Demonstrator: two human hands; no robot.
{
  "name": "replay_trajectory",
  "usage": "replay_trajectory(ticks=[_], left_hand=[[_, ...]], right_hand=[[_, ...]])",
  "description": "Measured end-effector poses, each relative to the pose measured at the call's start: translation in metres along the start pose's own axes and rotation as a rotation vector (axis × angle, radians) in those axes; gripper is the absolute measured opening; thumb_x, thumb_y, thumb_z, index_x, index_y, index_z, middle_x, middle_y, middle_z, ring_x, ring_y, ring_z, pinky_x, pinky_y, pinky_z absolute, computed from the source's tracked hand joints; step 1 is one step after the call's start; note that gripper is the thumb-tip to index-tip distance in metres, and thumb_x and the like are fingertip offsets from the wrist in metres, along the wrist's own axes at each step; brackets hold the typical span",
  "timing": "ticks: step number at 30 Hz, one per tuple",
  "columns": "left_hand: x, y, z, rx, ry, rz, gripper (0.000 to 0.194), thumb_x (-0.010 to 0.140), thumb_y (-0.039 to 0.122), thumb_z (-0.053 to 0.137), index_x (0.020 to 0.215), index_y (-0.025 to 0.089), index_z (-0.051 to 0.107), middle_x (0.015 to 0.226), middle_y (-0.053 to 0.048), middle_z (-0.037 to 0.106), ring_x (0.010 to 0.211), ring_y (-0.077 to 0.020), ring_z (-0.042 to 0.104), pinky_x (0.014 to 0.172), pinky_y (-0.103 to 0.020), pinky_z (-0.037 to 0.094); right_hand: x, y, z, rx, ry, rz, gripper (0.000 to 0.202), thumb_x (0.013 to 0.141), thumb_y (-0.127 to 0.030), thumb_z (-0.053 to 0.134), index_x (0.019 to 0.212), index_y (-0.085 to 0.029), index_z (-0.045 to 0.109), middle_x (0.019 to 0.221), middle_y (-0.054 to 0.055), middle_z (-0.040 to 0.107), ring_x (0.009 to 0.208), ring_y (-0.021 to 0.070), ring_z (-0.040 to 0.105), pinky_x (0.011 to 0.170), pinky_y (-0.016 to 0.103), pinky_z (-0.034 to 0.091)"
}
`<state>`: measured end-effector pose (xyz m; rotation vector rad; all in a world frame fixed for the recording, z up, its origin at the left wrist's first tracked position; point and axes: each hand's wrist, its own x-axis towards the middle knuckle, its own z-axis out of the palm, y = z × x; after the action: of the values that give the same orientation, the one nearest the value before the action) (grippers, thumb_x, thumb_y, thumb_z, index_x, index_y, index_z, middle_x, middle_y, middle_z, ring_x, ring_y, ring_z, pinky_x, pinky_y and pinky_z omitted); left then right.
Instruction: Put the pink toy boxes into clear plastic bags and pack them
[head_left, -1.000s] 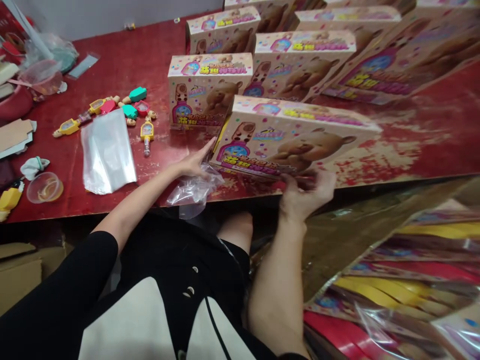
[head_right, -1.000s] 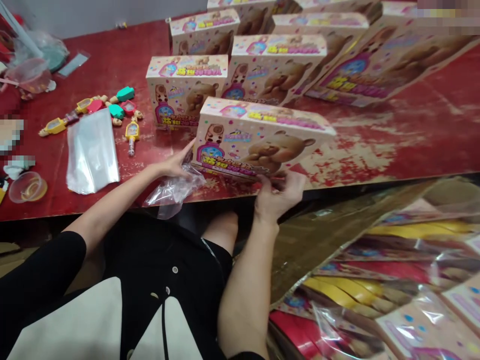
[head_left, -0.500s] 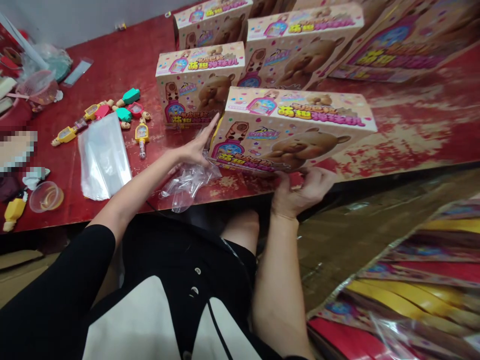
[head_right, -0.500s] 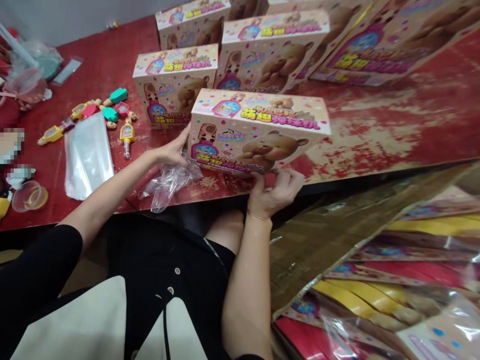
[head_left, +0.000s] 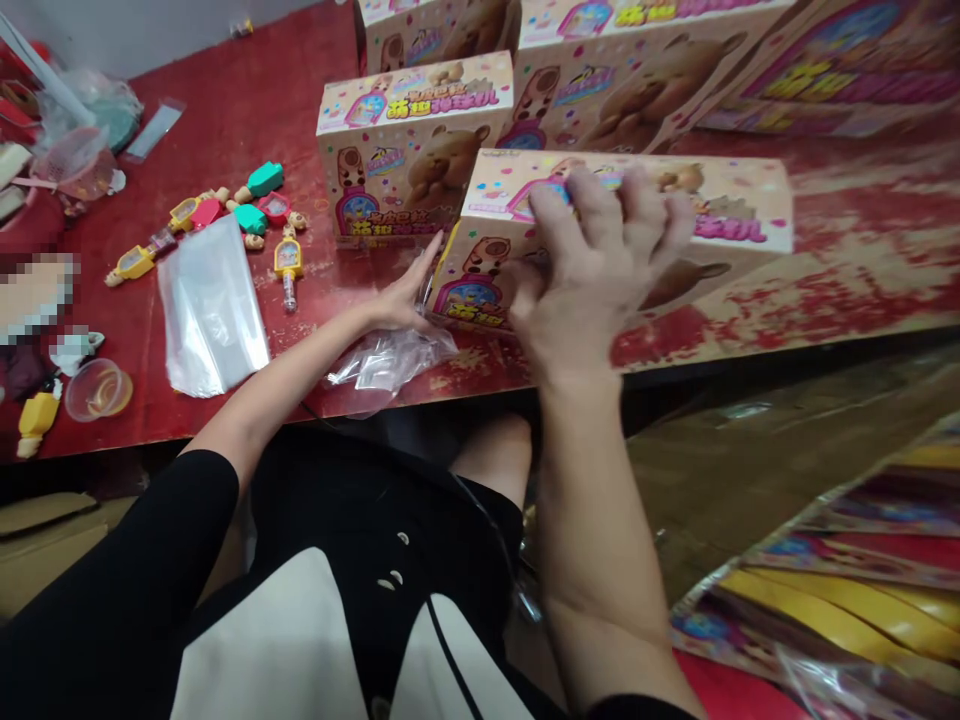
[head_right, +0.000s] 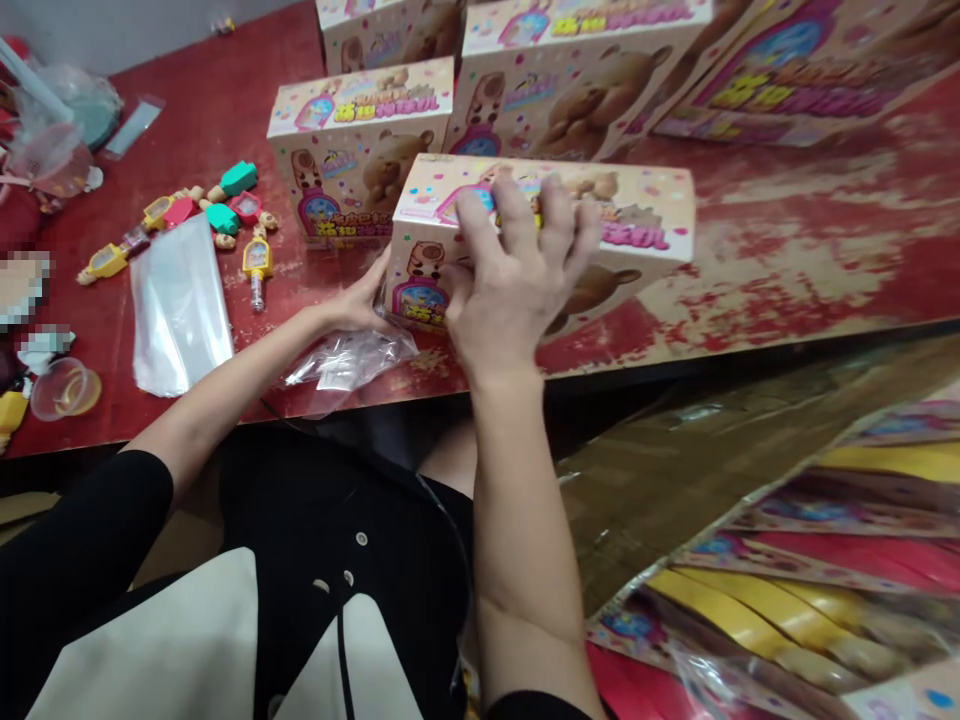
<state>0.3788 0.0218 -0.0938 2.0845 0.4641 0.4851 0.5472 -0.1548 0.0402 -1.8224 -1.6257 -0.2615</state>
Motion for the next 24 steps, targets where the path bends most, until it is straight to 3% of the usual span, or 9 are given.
replay_trajectory(ticks=[2,4,7,9,12,15,18,20,24], left_hand=[[-0.004,0.001,0.002,-0.028,0.037,-0.03,0.153,0.047,0.049,0.097,0.165,0.012,0.007,0.172,-0.02,0.006,0.161,-0.0372,0.008,0.129,-0.052,0.013],[-0.017,0.009,-0.006,-0.042,0.047,-0.102,0.144,0.047,0.047,0.097,0.163,0.014,0.02,0.17,-0.021,0.018,0.159,-0.0394,0.017,0.128,-0.056,0.018],[-0.055,0.034,-0.037,-0.061,0.073,-0.192,0.112,0.061,0.048,0.092,0.155,0.013,0.042,0.155,-0.024,0.046,0.147,-0.04,0.041,0.121,-0.058,0.034],[-0.091,0.058,-0.066,-0.098,0.167,-0.16,0.094,0.072,0.049,0.086,0.152,0.018,0.047,0.148,-0.021,0.055,0.137,-0.0363,0.054,0.113,-0.054,0.045],[-0.144,0.099,-0.103,-0.111,0.347,-0.042,0.089,0.076,0.05,0.084,0.153,0.03,0.045,0.151,-0.014,0.054,0.128,-0.0317,0.061,0.104,-0.049,0.053],[-0.181,0.139,-0.123,-0.007,0.464,0.06,0.087,0.077,0.055,0.082,0.153,0.036,0.043,0.155,-0.009,0.05,0.134,-0.0329,0.057,0.105,-0.047,0.052],[-0.203,0.171,-0.125,0.09,0.601,0.165,0.082,0.08,0.058,0.079,0.152,0.039,0.045,0.157,-0.006,0.047,0.141,-0.034,0.051,0.108,-0.047,0.05],[-0.209,0.188,-0.12,0.104,0.714,0.207,0.078,0.08,0.058,0.079,0.149,0.039,0.048,0.156,-0.005,0.049,0.138,-0.0328,0.055,0.109,-0.047,0.05],[-0.205,0.217,-0.1,0.006,0.897,0.253,0.071,0.078,0.052,0.083,0.143,0.039,0.056,0.147,-0.005,0.057,0.132,-0.0304,0.061,0.106,-0.043,0.053]], right_hand=[[0.002,-0.002,0.011,0.039,-0.063,0.058,0.053,0.097,-0.036,0.059,0.149,-0.026,0.052,0.158,0.008,0.044,0.148,0.0366,0.028,0.12,0.066,0.01],[-0.002,-0.003,0.016,0.04,-0.065,0.078,0.054,0.096,-0.034,0.059,0.149,-0.026,0.052,0.159,0.008,0.043,0.147,0.0353,0.027,0.121,0.063,0.011],[-0.011,-0.009,0.013,0.019,-0.089,0.067,0.052,0.098,-0.037,0.055,0.149,-0.028,0.052,0.158,0.009,0.044,0.144,0.0367,0.03,0.117,0.062,0.017],[-0.015,-0.018,0.007,-0.009,-0.084,0.074,0.048,0.099,-0.04,0.05,0.146,-0.029,0.055,0.156,0.009,0.047,0.141,0.0386,0.032,0.114,0.062,0.02],[-0.014,-0.025,0.0,-0.05,-0.111,0.035,0.044,0.102,-0.044,0.043,0.14,-0.031,0.06,0.15,0.009,0.052,0.137,0.0394,0.036,0.11,0.061,0.024],[0.0,-0.022,0.0,-0.117,-0.185,-0.049,0.055,0.097,-0.051,0.052,0.146,-0.028,0.053,0.152,0.013,0.049,0.137,0.041,0.036,0.111,0.063,0.025],[0.017,-0.023,0.007,-0.172,-0.21,-0.06,0.064,0.093,-0.051,0.057,0.149,-0.021,0.048,0.152,0.021,0.046,0.136,0.0432,0.037,0.109,0.067,0.025],[0.023,-0.033,0.012,-0.113,-0.218,-0.069,0.062,0.09,-0.047,0.063,0.144,-0.018,0.053,0.148,0.024,0.049,0.133,0.0441,0.039,0.105,0.067,0.028],[0.02,-0.063,0.007,0.421,-0.191,-0.071,0.049,0.081,-0.04,0.072,0.125,-0.019,0.067,0.138,0.017,0.059,0.131,0.0387,0.045,0.111,0.064,0.027]])
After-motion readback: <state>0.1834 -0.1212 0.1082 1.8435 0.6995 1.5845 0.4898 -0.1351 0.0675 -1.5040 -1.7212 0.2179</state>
